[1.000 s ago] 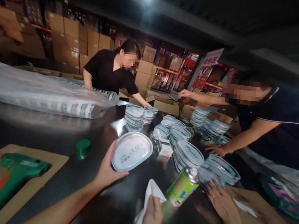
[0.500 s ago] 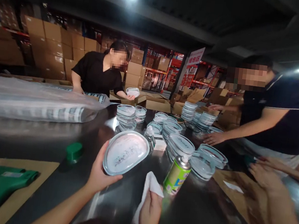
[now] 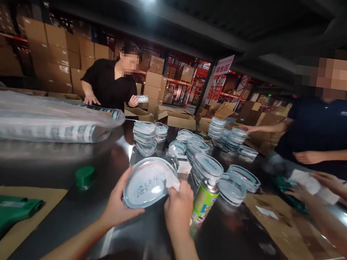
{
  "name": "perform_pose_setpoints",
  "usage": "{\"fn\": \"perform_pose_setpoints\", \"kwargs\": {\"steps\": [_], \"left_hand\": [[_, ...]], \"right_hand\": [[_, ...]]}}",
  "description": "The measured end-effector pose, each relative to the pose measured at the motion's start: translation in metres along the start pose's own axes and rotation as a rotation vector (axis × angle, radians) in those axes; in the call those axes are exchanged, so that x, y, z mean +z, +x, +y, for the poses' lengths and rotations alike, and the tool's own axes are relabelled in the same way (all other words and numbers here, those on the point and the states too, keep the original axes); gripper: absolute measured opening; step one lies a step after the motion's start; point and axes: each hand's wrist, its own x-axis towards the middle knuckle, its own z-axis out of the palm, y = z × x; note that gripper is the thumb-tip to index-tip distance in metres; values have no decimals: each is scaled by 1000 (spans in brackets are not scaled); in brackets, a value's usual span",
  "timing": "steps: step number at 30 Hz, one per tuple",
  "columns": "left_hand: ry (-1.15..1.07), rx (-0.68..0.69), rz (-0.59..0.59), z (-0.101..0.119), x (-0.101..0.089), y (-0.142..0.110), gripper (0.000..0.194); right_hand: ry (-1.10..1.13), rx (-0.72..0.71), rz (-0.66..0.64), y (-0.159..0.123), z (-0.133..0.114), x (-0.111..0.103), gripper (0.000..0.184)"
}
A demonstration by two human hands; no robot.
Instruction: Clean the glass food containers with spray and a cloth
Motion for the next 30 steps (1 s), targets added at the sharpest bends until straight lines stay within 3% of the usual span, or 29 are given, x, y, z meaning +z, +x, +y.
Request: {"fn": "perform_pose_setpoints", "kwargs": {"steps": [4,7,10,12,16,19,22,26,28,30], "left_hand": [[-9,-3,-6,1,1,-4,114],[-3,-14,10,3,2,-5,113],[19,-30,54,6,3,-5,111],[7,-39,38,8,4,-5,111],[-34,-73,5,7,6,-6,113],[-22,-75,49,3,4,-6,112],[-13,-71,62,1,3,-5,111],[-71,-82,25,4,7,-5,114],[-98,-94,48,6,8,-6,113],[-122,-117,62,8,8,-7,112]], "right_hand": [[-78,-73,-81,12,-19,-2,26],[23,-235,-133,8,-32,-4,21],[136,-406,-167,0,-26,-8,21],[96,-394,-123,3,-15,-8,25],[-93,-210,-23,18,-12,0,25],[13,-334,-97,17,-23,4,20],[160,-484,-177,8,-17,0,21],[26,-344,-102,15,-1,-4,28],[6,-300,-110,22,-8,-2,28],[46,-346,-148,24,-22,1,25]]}}
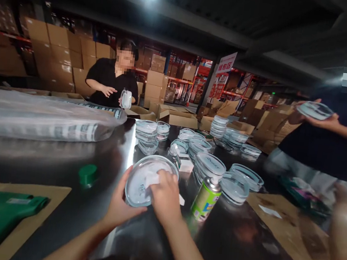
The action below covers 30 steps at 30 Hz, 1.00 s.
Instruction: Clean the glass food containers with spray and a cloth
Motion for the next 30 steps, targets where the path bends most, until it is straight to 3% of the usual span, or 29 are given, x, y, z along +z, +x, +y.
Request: {"fn": "perform_pose_setpoints", "kwargs": {"steps": [3,6,10,13,18,23,27,30], "left_hand": [[-66,-40,-13,2,0,0,113],[-111,-58,-20,3,0,1,112],[-202,-44,-12,3,1,0,118],[-270,-37,-17,5,2,0,121],[-369,-29,-12,13,3,0,117],[-324,-82,-43,12,3,-2,118],[-256,-69,-49,5,3,-3,117],[-167,-61,-38,3,4,-2,116]], "right_hand": [[106,-145,-58,-5,-11,-4,20],[165,-197,-56,-23,3,-17,29],[44,-14,138,-33,28,-34,27],[31,55,191,-26,27,-39,26],[-77,27,129,-11,11,-37,28],[-103,44,16,0,-3,-26,29],[70,-125,-116,-4,-11,-21,22],[179,-224,-148,-10,-1,-22,26]]}}
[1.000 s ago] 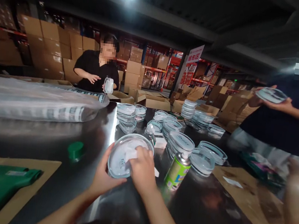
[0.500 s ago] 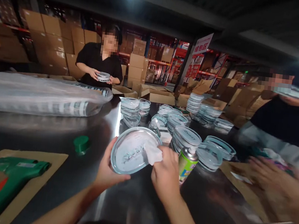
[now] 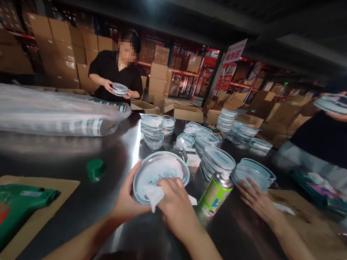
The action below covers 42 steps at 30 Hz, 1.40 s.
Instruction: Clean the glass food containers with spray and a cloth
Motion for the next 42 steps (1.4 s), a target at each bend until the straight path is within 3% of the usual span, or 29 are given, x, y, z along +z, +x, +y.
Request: {"fn": "perform_pose_setpoints", "kwargs": {"steps": [5,11,14,16,19,21,24,27,30,33,35,39,42], "left_hand": [[63,15,-20,-1,-2,1,117],[70,-6,-38,-3,-3,1,114],[64,-5,-58,-5,-1,1,116],[62,-10,-61,-6,-2,1,115],[65,-16,-20,-6,-6,3,113],[74,-12,7,-5,-8,5,113],[87,-17,10,-3,-8,7,113],[47,-26,-4,-3,-6,4,113],[40,-9,16,-4,-6,3,112],[76,-21,63,-3,-11,9,112],[32,-48,144,-1,-15,17,113],[-329,-241,416,2,-23,34,99],[-675,-519,360,1,-29,39,70]], "right_hand": [[-188,192,84,9,10,7,25],[-89,-6,6,16,6,19,19],[-190,231,42,19,9,22,21],[-205,290,59,21,5,26,20],[-76,76,17,11,0,27,19],[-43,22,18,-4,5,23,26],[-190,223,91,-22,24,16,30],[-311,393,134,-17,26,19,26],[-212,297,157,-4,6,30,25],[98,211,138,-5,-12,34,30],[444,423,231,-16,-13,34,26],[977,1031,527,-40,-5,44,25],[1204,1267,539,-49,-11,67,41]]}}
